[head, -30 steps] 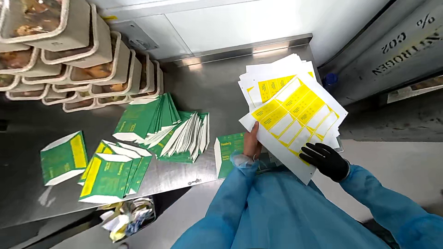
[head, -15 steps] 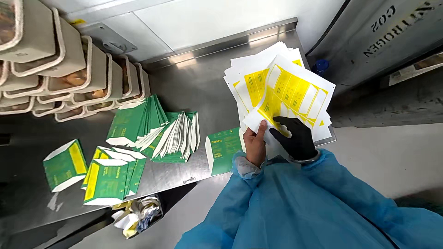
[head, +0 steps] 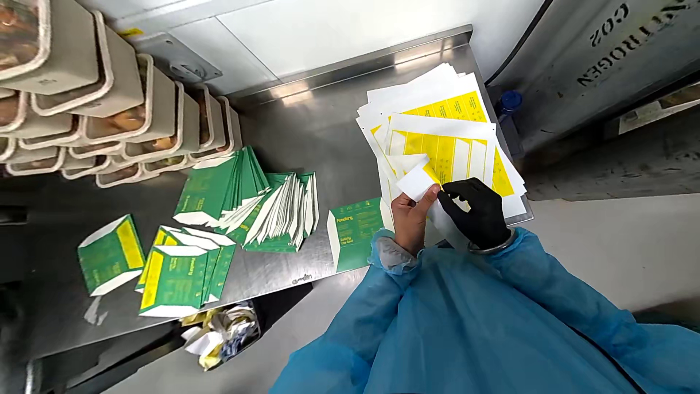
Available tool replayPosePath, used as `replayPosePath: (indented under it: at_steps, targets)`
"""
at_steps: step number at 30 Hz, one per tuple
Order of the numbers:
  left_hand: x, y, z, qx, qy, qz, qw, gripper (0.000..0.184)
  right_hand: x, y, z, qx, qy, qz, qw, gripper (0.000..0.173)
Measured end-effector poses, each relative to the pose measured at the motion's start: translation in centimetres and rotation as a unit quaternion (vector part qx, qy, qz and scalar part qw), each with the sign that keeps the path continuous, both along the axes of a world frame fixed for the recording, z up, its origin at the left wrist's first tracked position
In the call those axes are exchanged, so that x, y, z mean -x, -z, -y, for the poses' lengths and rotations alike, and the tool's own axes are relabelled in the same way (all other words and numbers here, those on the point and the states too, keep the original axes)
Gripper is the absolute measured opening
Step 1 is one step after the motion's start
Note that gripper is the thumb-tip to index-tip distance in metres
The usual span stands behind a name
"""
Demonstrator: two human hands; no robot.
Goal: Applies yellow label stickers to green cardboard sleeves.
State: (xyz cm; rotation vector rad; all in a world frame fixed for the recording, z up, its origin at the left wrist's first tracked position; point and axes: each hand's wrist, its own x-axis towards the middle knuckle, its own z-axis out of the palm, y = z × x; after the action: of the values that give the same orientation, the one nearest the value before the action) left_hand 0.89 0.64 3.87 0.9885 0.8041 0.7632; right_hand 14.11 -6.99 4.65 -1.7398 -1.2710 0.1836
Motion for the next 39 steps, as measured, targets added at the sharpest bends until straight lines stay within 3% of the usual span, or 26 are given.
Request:
replayPosePath:
  at_steps: [3, 8, 12, 15, 19, 22, 25, 28, 30, 31, 33, 34, 37, 39]
  targets:
    - [0.3, 0.0, -0.2, 0.0, 0.016, 0.0, 1.0, 0.015, -0.8, -0.2, -0.1, 0.004, -0.022, -0.052, 0.998, 0.011]
    - [0.7, 0.4, -0.8, -0.004, 0.043, -0.003, 0.999, 0.017, -1.1, -0.6, -0.5, 0.066, 0.0, -0.291, 0.954, 0.008]
    - [1.5, 1.0, -1.1, 0.01, 0.047, -0.012, 0.999, 0.017, -1.8, -0.3, -1.2, 0.122, -0.014, -0.281, 0.952, 0.005]
    - [2.1, 2.0, -1.6, 0.052, 0.032, 0.0, 0.998, 0.018, -3.7, -0.1, -2.6, 0.229, -0.008, -0.311, 0.922, 0.008]
    - [2.6, 2.8, -2.0, 0.099, -0.002, -0.02, 0.995, 0.019, -7.9, 1.0, -4.4, 0.286, -0.023, -0.333, 0.898, 0.018]
    - [2.7, 4.2, -2.7, 0.101, -0.03, -0.091, 0.99, 0.027, -15.5, 0.6, -5.5, 0.315, 0.006, -0.281, 0.907, 0.028]
    - [2.2, 5.4, -3.7, 0.046, -0.053, -0.194, 0.978, 0.032, -23.8, -2.9, -5.7, 0.343, 0.06, -0.137, 0.928, 0.024]
    - [-0.2, 6.9, -5.3, -0.007, -0.052, -0.335, 0.941, 0.044, -27.4, -6.6, -5.2, 0.292, 0.144, -0.146, 0.934, 0.032]
    - [-1.6, 8.6, -7.1, -0.061, -0.058, -0.42, 0.904, 0.049, -25.9, -8.4, -4.7, 0.263, 0.171, -0.149, 0.938, 0.032]
    - [-1.7, 8.7, -7.8, -0.088, -0.063, -0.452, 0.885, 0.061, -23.8, -8.8, -4.5, 0.259, 0.185, -0.151, 0.936, 0.032]
    - [-0.2, 7.7, -8.1, -0.146, -0.091, -0.47, 0.866, 0.088, -18.1, -8.6, -3.9, 0.245, 0.2, -0.159, 0.935, 0.034]
    - [1.1, 6.5, -7.5, -0.183, -0.093, -0.453, 0.868, 0.086, -15.1, -7.7, -3.3, 0.232, 0.198, -0.161, 0.939, 0.032]
    - [5.1, 2.3, -4.3, -0.216, 0.042, -0.294, 0.93, 0.049, -5.2, -4.0, -2.9, 0.183, 0.145, -0.21, 0.949, 0.026]
    - [7.2, 1.0, -2.2, -0.132, 0.125, -0.183, 0.966, 0.048, 1.7, -1.5, -3.1, 0.159, 0.092, -0.224, 0.957, 0.018]
